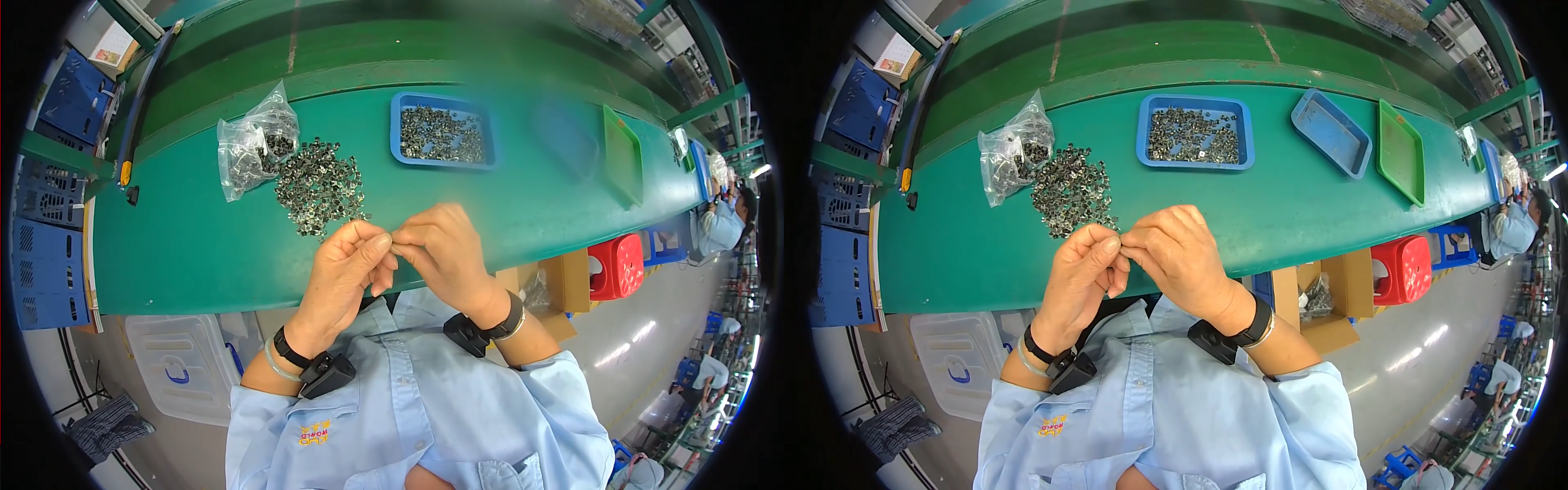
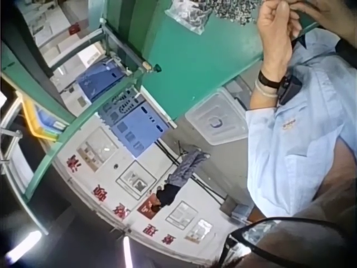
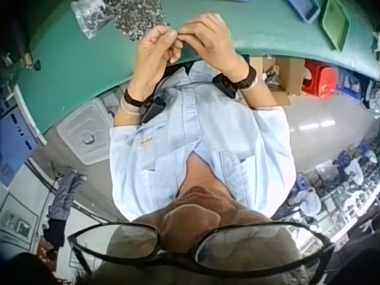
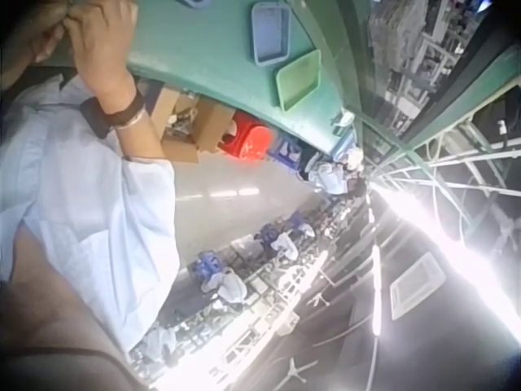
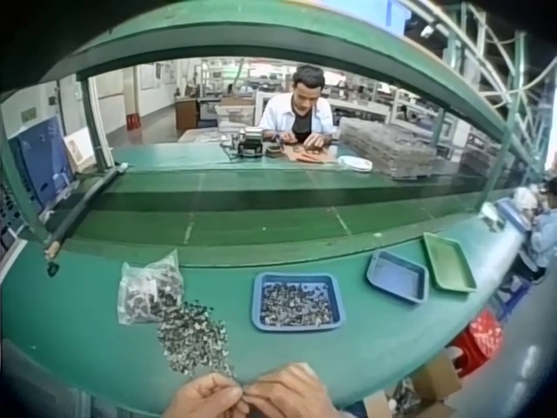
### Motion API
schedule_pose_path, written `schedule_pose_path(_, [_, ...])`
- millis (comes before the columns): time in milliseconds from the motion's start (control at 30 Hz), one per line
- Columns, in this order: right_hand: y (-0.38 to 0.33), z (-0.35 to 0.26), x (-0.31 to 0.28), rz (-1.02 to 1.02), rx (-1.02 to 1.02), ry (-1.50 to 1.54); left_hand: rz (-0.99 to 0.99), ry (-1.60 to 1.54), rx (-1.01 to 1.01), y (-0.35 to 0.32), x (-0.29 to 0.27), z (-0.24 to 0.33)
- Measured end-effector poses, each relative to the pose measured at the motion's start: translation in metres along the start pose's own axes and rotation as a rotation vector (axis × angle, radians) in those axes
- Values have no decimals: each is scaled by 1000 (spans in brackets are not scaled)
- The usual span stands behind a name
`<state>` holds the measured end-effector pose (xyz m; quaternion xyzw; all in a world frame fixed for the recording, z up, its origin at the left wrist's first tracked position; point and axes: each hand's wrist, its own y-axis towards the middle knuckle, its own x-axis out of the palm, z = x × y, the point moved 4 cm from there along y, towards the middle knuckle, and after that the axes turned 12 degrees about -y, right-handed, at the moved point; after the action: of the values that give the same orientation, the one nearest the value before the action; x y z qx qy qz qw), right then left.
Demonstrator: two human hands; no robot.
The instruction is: The person picks up a small metal component from a pile by hand, turns it over between their fingers, and places it into a blue tray, repeating the process for several more components.
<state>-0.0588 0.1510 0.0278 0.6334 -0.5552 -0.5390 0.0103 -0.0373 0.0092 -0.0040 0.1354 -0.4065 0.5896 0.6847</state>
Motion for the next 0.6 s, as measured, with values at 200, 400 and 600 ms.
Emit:
schedule_pose_path(200, [-5, 0, 4, 7, -1, 31, 3, 45, 47, 1, -3, -5])
schedule_pose_path(400, [-8, 5, 9, -30, 37, 5, 7, 143, 63, 5, -2, -3])
schedule_pose_path(600, [0, 13, 3, -57, 313, 338, -8, 165, 59, 2, 7, 11])
